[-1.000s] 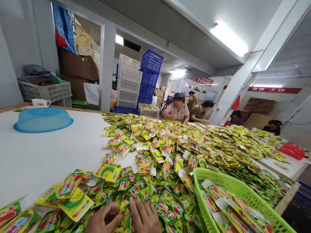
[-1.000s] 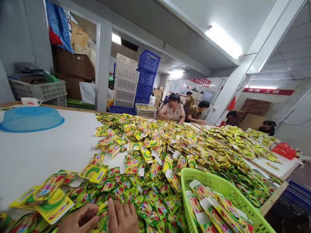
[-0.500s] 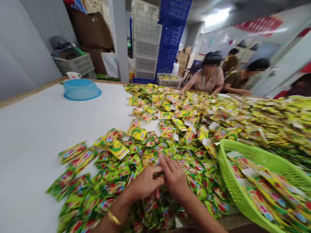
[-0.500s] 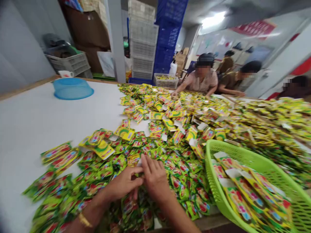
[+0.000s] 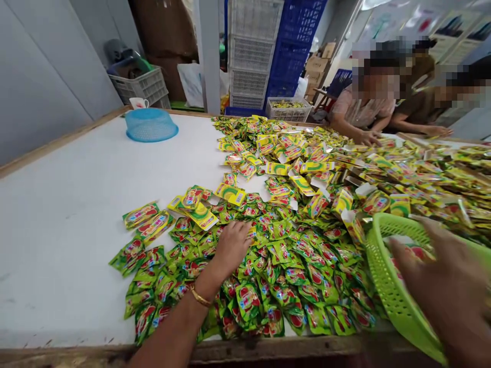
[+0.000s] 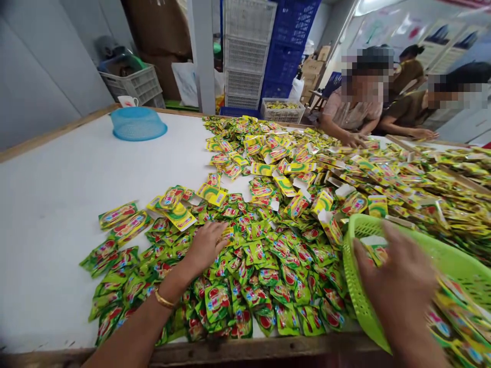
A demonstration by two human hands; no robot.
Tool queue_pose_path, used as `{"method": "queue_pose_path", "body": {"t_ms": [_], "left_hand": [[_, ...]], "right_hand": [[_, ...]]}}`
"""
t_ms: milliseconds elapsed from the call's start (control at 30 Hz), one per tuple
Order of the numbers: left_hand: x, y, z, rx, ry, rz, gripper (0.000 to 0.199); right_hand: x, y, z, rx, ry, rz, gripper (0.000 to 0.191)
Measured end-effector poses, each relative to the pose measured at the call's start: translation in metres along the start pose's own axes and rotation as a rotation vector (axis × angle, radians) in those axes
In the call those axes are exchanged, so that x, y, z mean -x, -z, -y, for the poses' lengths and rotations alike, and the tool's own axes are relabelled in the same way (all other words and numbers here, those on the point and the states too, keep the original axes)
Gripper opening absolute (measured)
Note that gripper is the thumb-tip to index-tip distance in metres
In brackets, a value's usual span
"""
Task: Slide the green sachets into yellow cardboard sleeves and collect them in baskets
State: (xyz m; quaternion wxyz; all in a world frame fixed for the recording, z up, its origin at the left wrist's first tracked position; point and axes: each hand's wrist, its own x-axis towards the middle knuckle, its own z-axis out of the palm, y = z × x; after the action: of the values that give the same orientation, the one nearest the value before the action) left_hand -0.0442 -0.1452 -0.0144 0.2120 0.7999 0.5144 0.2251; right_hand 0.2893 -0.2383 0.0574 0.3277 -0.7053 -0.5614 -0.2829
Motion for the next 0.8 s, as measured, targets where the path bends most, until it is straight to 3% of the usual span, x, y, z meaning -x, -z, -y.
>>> {"method": "queue_pose_path", "body": {"t_ms": [133, 200, 267, 367, 467, 667, 800], "left_hand": [[-0.001, -0.005, 0.008, -0.186, 0.091, 0.063, 0.028], [-0.003, -0.003, 0.015, -0.121, 0.094, 0.016, 0.015], [-0.004, -0.001, 0.02, 0.03, 0.072, -0.061, 0.006], [-0.003, 0.001, 0.019, 0.33, 0.034, -0.111, 0.007], [0.0, 0.002, 0.01, 0.524, 0.004, -0.046, 0.012], [0.006, 0.0, -0.007, 0.538, -0.115, -0.078, 0.012], [0.007, 0.002, -0.008, 0.52, -0.041, -0.013, 0.02]], "right_hand": [[0.037, -0.049, 0.086, -0.273, 0.136, 0.37, 0.043], [0.043, -0.076, 0.113, -0.229, 0.054, 0.584, 0.04], [0.043, -0.096, 0.125, -0.197, 0.016, 0.667, 0.035], [0.035, -0.107, 0.128, -0.213, 0.023, 0.7, 0.015], [0.03, -0.102, 0.13, -0.285, 0.06, 0.702, 0.005], [0.039, -0.089, 0.158, -0.496, 0.156, 0.767, 0.012], [0.044, -0.091, 0.179, -0.565, 0.151, 0.769, 0.014]]}}
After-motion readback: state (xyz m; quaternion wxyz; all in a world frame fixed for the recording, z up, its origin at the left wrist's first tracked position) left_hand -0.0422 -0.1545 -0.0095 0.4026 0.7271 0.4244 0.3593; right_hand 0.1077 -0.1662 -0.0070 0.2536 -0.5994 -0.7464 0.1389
